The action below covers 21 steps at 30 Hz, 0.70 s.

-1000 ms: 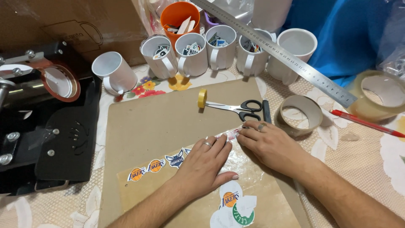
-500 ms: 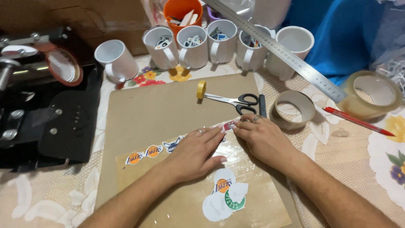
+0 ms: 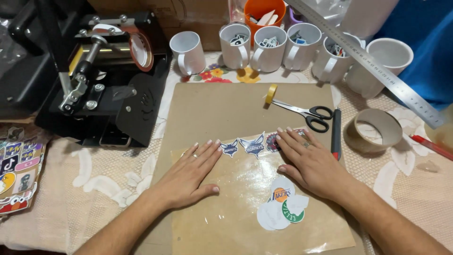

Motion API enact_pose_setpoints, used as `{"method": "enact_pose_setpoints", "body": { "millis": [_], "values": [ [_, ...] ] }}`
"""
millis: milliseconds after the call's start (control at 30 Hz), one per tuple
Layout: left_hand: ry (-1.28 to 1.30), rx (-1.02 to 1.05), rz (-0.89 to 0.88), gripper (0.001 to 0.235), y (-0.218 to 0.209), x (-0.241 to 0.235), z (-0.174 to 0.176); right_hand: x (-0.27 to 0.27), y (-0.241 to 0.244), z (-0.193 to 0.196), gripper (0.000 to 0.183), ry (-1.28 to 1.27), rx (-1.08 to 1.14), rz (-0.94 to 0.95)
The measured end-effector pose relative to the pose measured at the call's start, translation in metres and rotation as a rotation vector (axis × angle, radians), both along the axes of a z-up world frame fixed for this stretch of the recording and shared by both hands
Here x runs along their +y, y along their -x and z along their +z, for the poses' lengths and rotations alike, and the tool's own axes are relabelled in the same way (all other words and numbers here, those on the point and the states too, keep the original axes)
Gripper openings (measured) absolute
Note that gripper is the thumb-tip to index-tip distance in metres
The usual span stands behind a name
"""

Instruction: The person applies stickers to a sheet of clear plastic film on a work surface. They use scissors to cut a roll of yellow tape and then apply the tape to the plastic film. The person also handles several white circular stickers and places them on the film.

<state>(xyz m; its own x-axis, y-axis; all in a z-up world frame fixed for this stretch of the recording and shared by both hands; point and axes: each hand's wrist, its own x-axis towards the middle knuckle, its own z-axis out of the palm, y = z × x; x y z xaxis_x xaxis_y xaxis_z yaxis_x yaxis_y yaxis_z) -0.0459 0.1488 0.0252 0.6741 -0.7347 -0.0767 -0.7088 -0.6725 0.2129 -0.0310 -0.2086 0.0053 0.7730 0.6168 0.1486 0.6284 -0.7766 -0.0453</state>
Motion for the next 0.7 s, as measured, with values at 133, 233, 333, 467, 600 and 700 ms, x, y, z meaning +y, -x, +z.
{"method": "enact_pose_setpoints", "body": {
  "millis": [133, 233, 333, 467, 600, 700],
  "values": [
    [0.005, 0.012, 0.004, 0.089, -0.002, 0.002, -0.001, -0.001, 0.000, 0.008, 0.070, 0.016, 0.233, -0.007],
    [0.034, 0.004, -0.023, 0.087, -0.004, 0.003, 0.002, 0.000, 0.005, 0.015, 0.068, 0.058, 0.255, -0.015],
    [0.057, 0.043, -0.022, 0.094, -0.005, 0.004, 0.010, 0.005, 0.004, 0.028, 0.068, 0.024, 0.315, -0.032],
    [0.147, -0.026, -0.005, 0.088, -0.012, -0.013, 0.021, 0.006, 0.000, 0.030, 0.070, -0.112, 0.306, -0.092],
    [0.187, -0.082, -0.149, 0.086, -0.016, -0.058, 0.017, 0.024, 0.003, 0.025, 0.069, -0.047, 0.203, -0.071],
    [0.139, -0.078, -0.157, 0.093, -0.027, -0.079, -0.005, 0.029, 0.005, 0.023, 0.068, 0.007, 0.216, -0.035]
  ]
}}
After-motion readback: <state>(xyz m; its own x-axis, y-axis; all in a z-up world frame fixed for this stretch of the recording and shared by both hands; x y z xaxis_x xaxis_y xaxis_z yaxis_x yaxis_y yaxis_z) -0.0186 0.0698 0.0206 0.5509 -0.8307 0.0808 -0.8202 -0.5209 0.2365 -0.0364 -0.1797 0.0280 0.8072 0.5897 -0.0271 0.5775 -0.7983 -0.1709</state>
